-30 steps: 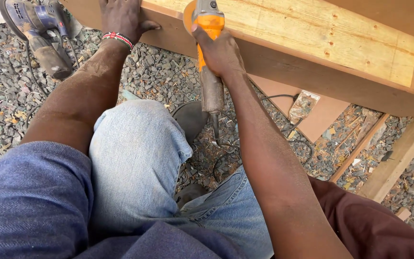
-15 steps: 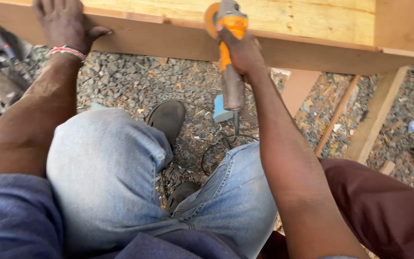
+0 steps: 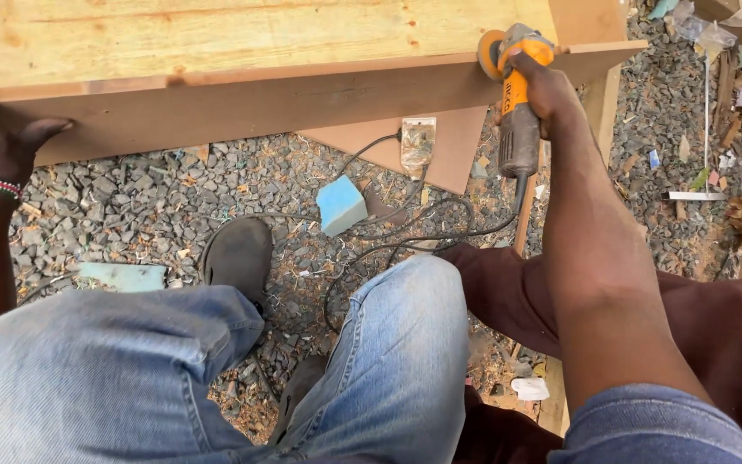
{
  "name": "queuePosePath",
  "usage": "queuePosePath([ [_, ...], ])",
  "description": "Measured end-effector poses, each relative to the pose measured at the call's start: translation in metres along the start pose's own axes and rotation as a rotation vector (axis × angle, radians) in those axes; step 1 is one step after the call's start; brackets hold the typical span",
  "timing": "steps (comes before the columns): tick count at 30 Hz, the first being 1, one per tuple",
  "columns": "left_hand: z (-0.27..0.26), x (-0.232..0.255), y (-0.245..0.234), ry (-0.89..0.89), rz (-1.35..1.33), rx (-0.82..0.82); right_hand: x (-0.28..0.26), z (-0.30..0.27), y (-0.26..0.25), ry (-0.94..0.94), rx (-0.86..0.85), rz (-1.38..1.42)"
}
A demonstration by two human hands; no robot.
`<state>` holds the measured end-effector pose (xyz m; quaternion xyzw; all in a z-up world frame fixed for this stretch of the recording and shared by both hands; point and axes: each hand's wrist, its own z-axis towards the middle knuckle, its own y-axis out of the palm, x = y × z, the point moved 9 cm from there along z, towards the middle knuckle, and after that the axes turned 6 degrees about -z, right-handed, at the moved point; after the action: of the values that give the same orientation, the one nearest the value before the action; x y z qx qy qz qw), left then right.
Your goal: Using an angle grinder with a sanding attachment to smooth the edges and surfaces of a wooden box structure.
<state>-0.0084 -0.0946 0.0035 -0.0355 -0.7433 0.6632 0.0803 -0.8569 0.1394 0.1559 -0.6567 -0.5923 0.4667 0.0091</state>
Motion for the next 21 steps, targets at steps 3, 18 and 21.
queuePosePath([
  [3, -0.020, 0.000, -0.001, 0.375, -0.354, 0.280, 0.010, 0.014, -0.017, 0.013, -0.014, 0.081],
  [18, -0.029, 0.014, -0.041, 0.224, 0.199, 0.307, 0.000, 0.009, 0.015, 0.023, -0.013, 0.186],
  [21, -0.024, 0.009, -0.035, 0.231, 0.229, 0.345, -0.011, -0.019, 0.048, 0.007, -0.019, 0.143],
])
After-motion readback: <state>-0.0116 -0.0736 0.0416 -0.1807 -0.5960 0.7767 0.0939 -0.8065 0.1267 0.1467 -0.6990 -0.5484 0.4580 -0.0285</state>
